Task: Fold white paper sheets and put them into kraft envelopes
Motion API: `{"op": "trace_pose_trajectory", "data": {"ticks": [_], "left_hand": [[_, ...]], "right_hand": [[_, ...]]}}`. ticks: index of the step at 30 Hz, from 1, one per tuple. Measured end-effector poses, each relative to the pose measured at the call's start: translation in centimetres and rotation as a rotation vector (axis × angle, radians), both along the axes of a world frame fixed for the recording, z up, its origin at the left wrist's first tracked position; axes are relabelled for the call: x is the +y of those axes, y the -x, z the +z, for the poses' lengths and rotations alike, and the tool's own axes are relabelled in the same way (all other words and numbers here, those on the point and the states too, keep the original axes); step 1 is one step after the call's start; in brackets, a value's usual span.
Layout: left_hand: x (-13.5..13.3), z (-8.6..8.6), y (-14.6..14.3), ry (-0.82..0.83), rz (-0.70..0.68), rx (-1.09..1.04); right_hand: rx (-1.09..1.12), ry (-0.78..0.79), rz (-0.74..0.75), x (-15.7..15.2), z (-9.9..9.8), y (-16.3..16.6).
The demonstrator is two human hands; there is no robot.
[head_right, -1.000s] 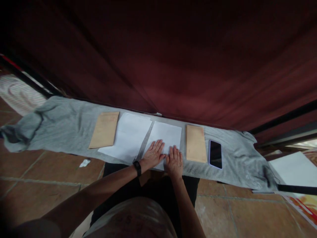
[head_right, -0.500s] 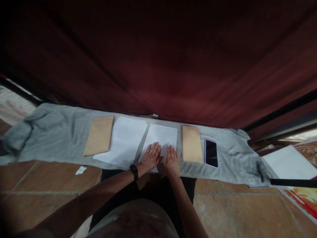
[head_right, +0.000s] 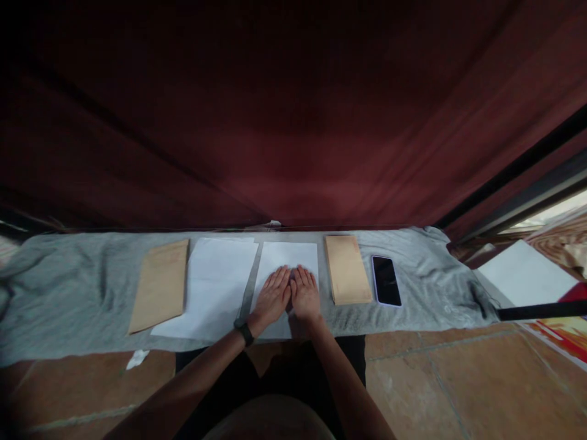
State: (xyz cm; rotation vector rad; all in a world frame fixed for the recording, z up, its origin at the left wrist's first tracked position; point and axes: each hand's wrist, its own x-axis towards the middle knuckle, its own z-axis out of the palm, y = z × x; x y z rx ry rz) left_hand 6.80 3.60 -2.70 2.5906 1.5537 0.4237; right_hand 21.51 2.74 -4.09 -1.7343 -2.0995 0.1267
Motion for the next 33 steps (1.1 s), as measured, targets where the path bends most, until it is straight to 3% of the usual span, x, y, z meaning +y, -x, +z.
{"op": "trace_pose_trajectory", "data": {"ticks": [6, 11, 16, 21, 28, 33], "left_hand": [[5.6, 0.1, -0.9, -0.013, 0.027, 0.025], [8.4, -0.4, -0.5, 0.002, 0.094, 0.077], [8.5, -1.3, 0.4, -0.056, 0.175, 0.059], [7.8, -1.4, 1.0, -0.108, 0.232, 0.014], [7.9, -0.9, 0.7, -0.047, 0.237, 0.073], [8.0, -1.5, 1.0, -0.112, 0.229, 0.012]], "right_hand": [[-0.007, -0.004, -0.094, 4.5, 0.6, -0.2], [-0.072, -0.020, -0.111, 5.4, -0.2, -0.3], [-0.054, -0.062, -0.183, 5.5, -1.2, -1.0], [-0.002, -0.073, -0.271, 6.5, -0.8, -1.0], [0.013, -0.011, -0.105, 8.3, 0.1, 2.1], [0.012, -0.026, -0.165, 8.0, -0.5, 1.8]]}}
